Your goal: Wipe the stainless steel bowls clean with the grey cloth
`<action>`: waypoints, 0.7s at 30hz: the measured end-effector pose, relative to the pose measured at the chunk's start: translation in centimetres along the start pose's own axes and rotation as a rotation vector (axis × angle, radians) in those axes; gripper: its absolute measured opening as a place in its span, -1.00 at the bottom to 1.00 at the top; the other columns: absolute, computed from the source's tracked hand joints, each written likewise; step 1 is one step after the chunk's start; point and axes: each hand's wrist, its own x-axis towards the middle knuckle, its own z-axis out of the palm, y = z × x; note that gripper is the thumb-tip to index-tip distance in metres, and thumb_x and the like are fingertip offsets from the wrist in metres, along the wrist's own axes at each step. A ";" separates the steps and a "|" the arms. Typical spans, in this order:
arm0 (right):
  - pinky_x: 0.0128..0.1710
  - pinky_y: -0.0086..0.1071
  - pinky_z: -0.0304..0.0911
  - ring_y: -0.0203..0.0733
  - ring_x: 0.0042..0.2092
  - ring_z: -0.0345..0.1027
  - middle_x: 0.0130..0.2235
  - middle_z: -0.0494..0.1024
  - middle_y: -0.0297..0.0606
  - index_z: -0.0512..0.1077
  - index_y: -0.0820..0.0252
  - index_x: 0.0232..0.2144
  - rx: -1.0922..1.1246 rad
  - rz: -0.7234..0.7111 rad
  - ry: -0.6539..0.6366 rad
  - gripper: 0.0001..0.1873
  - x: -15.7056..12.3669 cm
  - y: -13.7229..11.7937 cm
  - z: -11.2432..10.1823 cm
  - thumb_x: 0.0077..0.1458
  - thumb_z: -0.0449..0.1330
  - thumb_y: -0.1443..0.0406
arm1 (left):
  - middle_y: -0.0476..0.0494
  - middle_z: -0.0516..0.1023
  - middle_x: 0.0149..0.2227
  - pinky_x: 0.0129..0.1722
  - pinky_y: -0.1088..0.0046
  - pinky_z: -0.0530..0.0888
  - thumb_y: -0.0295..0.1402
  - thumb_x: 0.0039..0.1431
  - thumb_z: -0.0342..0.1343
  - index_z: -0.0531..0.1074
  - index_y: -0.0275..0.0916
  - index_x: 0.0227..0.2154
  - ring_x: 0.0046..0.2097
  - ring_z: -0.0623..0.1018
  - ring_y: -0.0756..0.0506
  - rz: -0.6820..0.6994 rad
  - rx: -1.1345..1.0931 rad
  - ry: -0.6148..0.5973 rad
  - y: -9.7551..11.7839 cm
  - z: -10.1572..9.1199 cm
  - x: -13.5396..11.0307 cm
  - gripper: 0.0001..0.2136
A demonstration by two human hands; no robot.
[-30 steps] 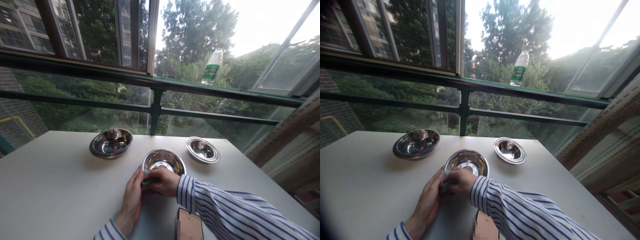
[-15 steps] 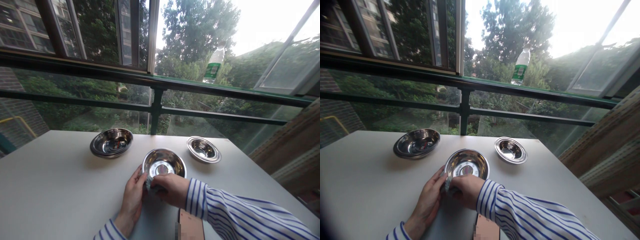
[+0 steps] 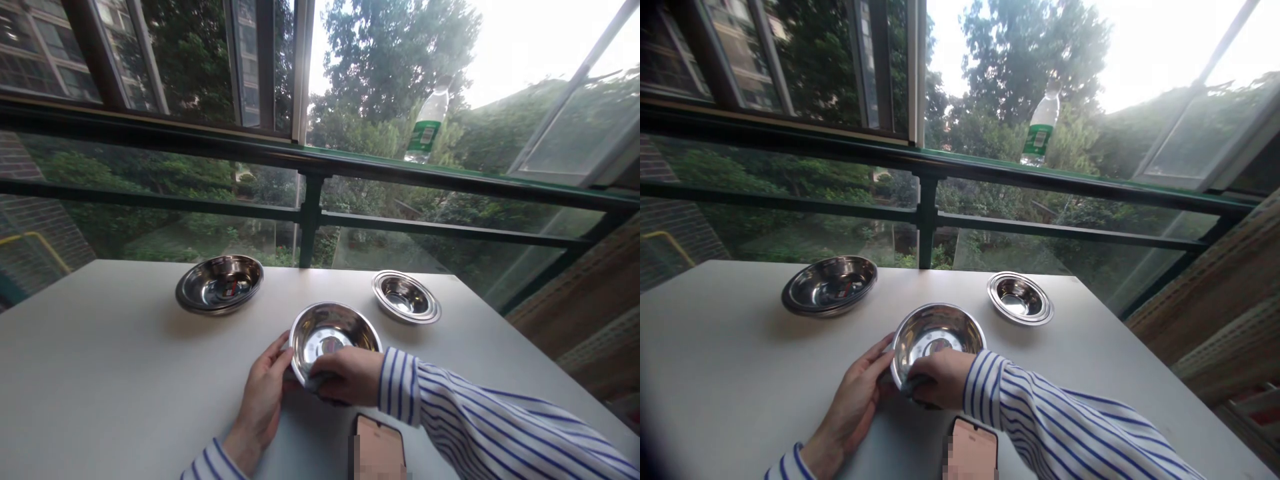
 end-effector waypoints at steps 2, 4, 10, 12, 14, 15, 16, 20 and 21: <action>-0.27 -0.51 0.26 -0.28 -0.24 0.41 -0.23 0.55 -0.30 0.41 0.14 -0.09 -0.024 -0.026 0.048 -0.72 1.8 -0.4 0.6 0.12 0.13 0.32 | -0.23 0.61 -0.24 -0.47 0.49 0.44 -0.39 -0.03 0.20 0.38 -0.26 0.03 -0.32 0.57 -0.11 -0.016 -0.011 0.006 0.2 -0.2 0.0 -0.51; -0.12 -0.44 0.24 -0.21 -0.08 0.36 -0.07 0.48 -0.19 0.37 0.21 -0.05 -0.082 -0.034 0.097 -0.70 3.2 -0.3 0.7 0.14 0.09 0.36 | -0.22 0.62 -0.26 -0.48 0.49 0.45 -0.40 -0.04 0.20 0.40 -0.24 0.02 -0.33 0.57 -0.11 -0.025 -0.010 0.008 0.5 -0.4 0.0 -0.53; -0.07 -0.15 0.21 0.05 0.04 0.22 -0.03 0.41 0.12 0.47 0.39 -0.23 -0.305 0.035 0.116 -0.76 4.0 2.2 -0.5 0.15 0.01 0.44 | -0.23 0.61 -0.28 -0.54 0.50 0.44 -0.44 -0.04 0.20 0.43 -0.24 -0.02 -0.40 0.56 -0.09 -0.004 0.051 0.027 1.0 -0.7 0.1 -0.56; -0.15 -0.12 0.24 0.08 -0.04 0.28 -0.16 0.47 0.14 0.50 0.38 -0.39 -0.349 0.107 0.099 -0.79 3.1 3.0 -1.0 0.09 0.05 0.47 | -0.24 0.61 -0.29 -0.56 0.49 0.44 -0.45 -0.03 0.19 0.44 -0.26 -0.03 -0.44 0.55 -0.08 0.003 0.067 0.043 1.0 -0.6 0.1 -0.58; -0.26 -0.16 0.26 0.06 -0.17 0.36 -0.33 0.52 0.07 0.50 0.33 -0.52 -0.363 0.171 0.059 -0.84 2.0 3.4 -1.1 0.00 0.13 0.47 | -0.25 0.60 -0.29 -0.57 0.49 0.44 -0.46 -0.01 0.18 0.44 -0.29 -0.03 -0.46 0.53 -0.06 0.007 0.091 0.044 1.0 -0.4 0.1 -0.60; -0.31 -0.20 0.27 0.02 -0.25 0.39 -0.42 0.52 -0.01 0.49 0.29 -0.56 -0.356 0.194 0.033 -0.87 1.3 3.4 -1.1 -0.06 0.18 0.47 | -0.25 0.59 -0.28 -0.58 0.49 0.44 -0.46 0.01 0.16 0.43 -0.30 -0.04 -0.46 0.52 -0.04 0.007 0.105 0.041 1.0 -0.3 0.0 -0.61; -0.36 -0.24 0.26 -0.04 -0.34 0.40 -0.50 0.50 -0.10 0.49 0.25 -0.60 -0.340 0.208 0.005 -0.89 0.7 3.3 -0.9 -0.12 0.22 0.47 | -0.25 0.59 -0.27 -0.58 0.50 0.44 -0.46 0.02 0.15 0.43 -0.31 -0.04 -0.46 0.50 -0.03 0.006 0.118 0.038 1.0 -0.2 -0.1 -0.62; -0.49 -0.37 0.20 -0.20 -0.53 0.35 -0.64 0.44 -0.34 0.50 0.10 -0.58 -0.183 0.169 -0.044 -0.91 -0.4 1.7 0.1 -0.17 0.25 0.41 | -0.24 0.57 -0.25 -0.57 0.50 0.45 -0.47 0.03 0.14 0.43 -0.33 -0.04 -0.47 0.48 -0.01 0.002 0.144 0.035 0.9 0.1 -0.4 -0.63; -0.50 -0.39 0.19 -0.21 -0.52 0.35 -0.62 0.46 -0.35 0.52 0.08 -0.53 -0.129 0.150 -0.032 -0.91 -0.2 1.1 0.4 -0.13 0.23 0.38 | -0.24 0.57 -0.25 -0.57 0.50 0.45 -0.46 0.03 0.14 0.42 -0.34 -0.04 -0.48 0.47 0.00 0.004 0.144 0.030 0.9 0.1 -0.5 -0.63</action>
